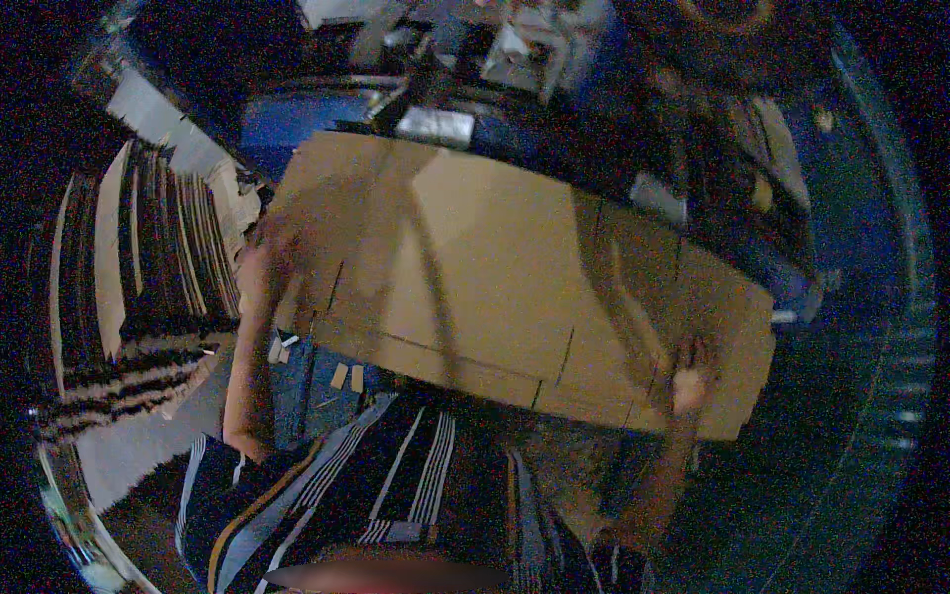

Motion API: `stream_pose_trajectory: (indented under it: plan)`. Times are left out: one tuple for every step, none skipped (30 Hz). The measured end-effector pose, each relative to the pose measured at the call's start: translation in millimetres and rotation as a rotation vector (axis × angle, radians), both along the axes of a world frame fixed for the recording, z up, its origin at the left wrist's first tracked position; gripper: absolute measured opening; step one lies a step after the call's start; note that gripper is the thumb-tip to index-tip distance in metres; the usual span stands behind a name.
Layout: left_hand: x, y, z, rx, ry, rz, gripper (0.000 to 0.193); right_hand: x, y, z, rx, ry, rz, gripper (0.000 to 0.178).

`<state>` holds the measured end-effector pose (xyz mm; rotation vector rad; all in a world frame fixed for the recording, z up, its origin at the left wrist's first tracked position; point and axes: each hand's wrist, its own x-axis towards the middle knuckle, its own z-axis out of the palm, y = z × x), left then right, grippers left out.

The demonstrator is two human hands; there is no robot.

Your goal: The person repeatedly folds and assembles flat cardboard boxes on a workbench. They align the flaps, press the creases, and feed the boxes through a stapling or taping mechanism to secure the seams. The process is repeated for multiple units in a continuous loop.

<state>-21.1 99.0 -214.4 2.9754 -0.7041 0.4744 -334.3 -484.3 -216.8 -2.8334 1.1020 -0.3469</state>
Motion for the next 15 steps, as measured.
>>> stream_pose_trajectory:
  plan:
    - [-13, 30, -6, 0.22, 0.09, 0.05, 0.031, -27, 14, -3, 0.042, 0.068, -0.078, 0.043]
    - [-26, 46, -18, 0.009, 0.075, 0.134, 0.03, -57, 30, -5, 0.085, 0.142, -0.168, 0.044]
    - [-36, 59, -30, -0.145, 0.069, 0.222, 0.029, -74, 40, -11, -0.125, 0.07, 0.028, 0.047]
    - [-37, 75, -35, -0.147, 0.16, 0.153, 0.025, -89, 47, -17, -0.371, -0.063, 0.271, 0.051]
    - [-35, 90, -37, -0.12, 0.262, 0.08, 0.021, -104, 51, -24, -0.323, -0.016, 0.19, 0.051]
    - [-28, 99, -42, 0.005, 0.14, 0.054, 0.016, -115, 51, -32, -0.313, -0.057, 0.165, 0.052]
    - [-21, 108, -47, 0.181, 0.121, -0.046, 0.013, -132, 55, -41, -0.326, -0.032, -0.072, 0.056]
    - [-15, 114, -54, 0.072, 0.027, -0.118, 0.012, -145, 57, -50, -0.337, -0.036, -0.303, 0.059]
    - [-5, 121, -59, 0.085, 0.044, -0.091, 0.016, -158, 55, -56, -0.411, -0.034, -0.468, 0.063]
    - [2, 125, -65, 0.008, 0.024, -0.129, 0.023, -170, 50, -57, -0.632, -0.16, -0.353, 0.066]
    - [10, 130, -70, -0.008, 0.104, -0.119, 0.038, -177, 51, -63, -0.363, -0.318, -0.577, 0.065]
    - [15, 130, -76, 0.039, 0.072, -0.124, 0.046, -183, 54, -66, -0.051, -0.54, -0.698, 0.063]
    - [19, 130, -79, -0.046, 0.143, -0.077, 0.055, -185, 57, -69, 0.29, -0.81, -0.81, 0.06]
    - [22, 126, -80, -0.07, 0.102, -0.047, 0.056, -184, 61, -68, 0.549, -1.061, -0.656, 0.057]
    - [23, 122, -77, -0.109, 0.136, 0.043, 0.057, -181, 66, -65, 0.747, -1.242, -0.609, 0.055]
